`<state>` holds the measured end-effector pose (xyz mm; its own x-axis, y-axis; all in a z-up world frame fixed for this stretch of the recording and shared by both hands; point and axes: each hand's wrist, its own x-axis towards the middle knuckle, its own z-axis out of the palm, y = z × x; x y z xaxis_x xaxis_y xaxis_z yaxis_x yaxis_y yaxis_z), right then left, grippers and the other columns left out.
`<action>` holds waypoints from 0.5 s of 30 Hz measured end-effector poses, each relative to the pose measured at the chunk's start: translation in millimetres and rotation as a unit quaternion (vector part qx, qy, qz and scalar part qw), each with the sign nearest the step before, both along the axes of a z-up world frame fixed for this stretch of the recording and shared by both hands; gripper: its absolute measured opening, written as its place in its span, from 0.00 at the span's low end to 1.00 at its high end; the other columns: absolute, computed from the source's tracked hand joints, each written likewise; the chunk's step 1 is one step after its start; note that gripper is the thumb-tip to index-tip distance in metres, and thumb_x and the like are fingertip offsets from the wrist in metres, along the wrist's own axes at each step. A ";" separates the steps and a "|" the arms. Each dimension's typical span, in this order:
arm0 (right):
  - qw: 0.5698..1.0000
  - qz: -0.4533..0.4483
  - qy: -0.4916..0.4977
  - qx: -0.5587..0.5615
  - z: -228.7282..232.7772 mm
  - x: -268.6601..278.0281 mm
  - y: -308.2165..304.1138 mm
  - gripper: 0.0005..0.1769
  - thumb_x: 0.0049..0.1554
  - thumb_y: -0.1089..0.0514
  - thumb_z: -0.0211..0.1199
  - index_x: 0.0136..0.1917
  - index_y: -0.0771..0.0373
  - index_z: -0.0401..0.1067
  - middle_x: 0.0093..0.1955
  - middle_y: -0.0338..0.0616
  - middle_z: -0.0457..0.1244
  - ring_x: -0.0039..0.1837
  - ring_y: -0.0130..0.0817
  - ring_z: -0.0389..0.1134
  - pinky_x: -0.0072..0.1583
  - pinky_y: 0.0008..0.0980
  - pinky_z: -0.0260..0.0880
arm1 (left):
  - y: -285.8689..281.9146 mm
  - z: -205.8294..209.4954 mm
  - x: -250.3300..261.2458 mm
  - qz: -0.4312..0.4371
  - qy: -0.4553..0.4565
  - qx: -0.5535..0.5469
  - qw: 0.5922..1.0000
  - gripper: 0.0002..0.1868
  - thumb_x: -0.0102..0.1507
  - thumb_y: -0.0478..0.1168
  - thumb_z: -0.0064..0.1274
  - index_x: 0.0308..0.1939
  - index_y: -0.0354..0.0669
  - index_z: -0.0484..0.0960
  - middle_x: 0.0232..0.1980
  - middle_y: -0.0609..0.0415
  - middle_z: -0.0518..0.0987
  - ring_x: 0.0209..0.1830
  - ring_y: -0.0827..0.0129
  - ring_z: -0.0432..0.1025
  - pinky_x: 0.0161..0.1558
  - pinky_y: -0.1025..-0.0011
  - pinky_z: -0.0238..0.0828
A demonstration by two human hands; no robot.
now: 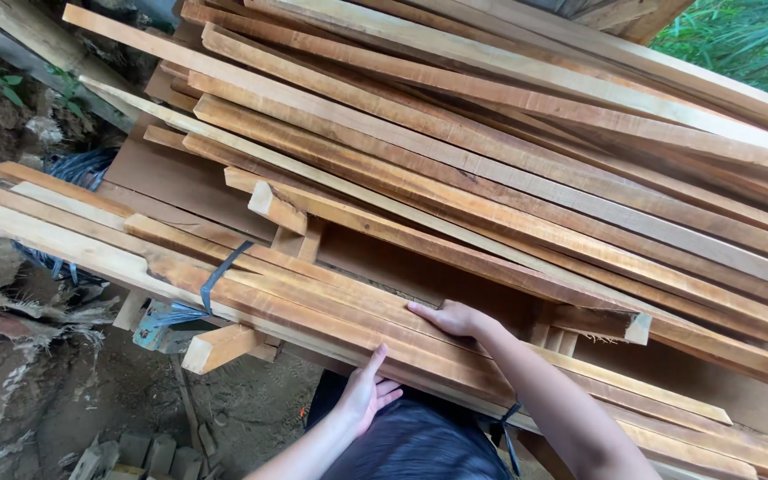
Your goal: Bundling several pieces of wood together using plastic straps and a tensioning tool.
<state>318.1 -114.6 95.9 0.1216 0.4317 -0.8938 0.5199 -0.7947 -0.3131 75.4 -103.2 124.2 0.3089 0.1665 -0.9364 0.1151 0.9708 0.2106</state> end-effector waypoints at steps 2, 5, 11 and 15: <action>0.999 -0.003 -0.015 0.031 7.0 -0.2 -0.1 0.59 0.46 0.13 0.42 0.56 0.68 0.79 0.56 0.57 0.71 0.57 0.52 0.73 0.60 0.45 0.74 | 0.4 -9.3 -0.6 0.005 -0.026 0.003 1.000 0.46 0.58 0.59 0.51 0.70 0.28 0.66 0.66 0.32 0.74 0.59 0.48 0.74 0.59 0.58 0.67; 0.995 0.022 -0.072 0.058 13.0 -6.9 -2.5 0.54 0.48 0.13 0.43 0.52 0.64 0.81 0.50 0.55 0.72 0.53 0.53 0.74 0.56 0.44 0.75 | -3.8 -38.5 -6.4 0.046 -0.049 -0.010 0.998 0.39 0.59 0.54 0.52 0.69 0.33 0.68 0.64 0.36 0.73 0.59 0.51 0.71 0.60 0.58 0.63; 0.982 0.022 -0.173 0.070 18.6 -22.1 -10.1 0.55 0.46 0.09 0.43 0.50 0.60 0.80 0.49 0.52 0.72 0.54 0.53 0.73 0.57 0.46 0.73 | -1.6 -85.2 -13.2 0.074 -0.063 -0.002 0.995 0.32 0.60 0.49 0.53 0.65 0.39 0.73 0.61 0.40 0.75 0.60 0.55 0.68 0.59 0.56 0.63; 0.980 0.029 -0.185 0.070 12.2 -26.3 -10.1 0.57 0.45 0.08 0.41 0.58 0.57 0.77 0.52 0.49 0.72 0.57 0.50 0.73 0.58 0.45 0.73 | 2.1 -91.7 -20.6 -0.002 -0.081 0.017 0.997 0.30 0.61 0.53 0.52 0.63 0.41 0.74 0.60 0.41 0.77 0.59 0.57 0.69 0.57 0.61 0.62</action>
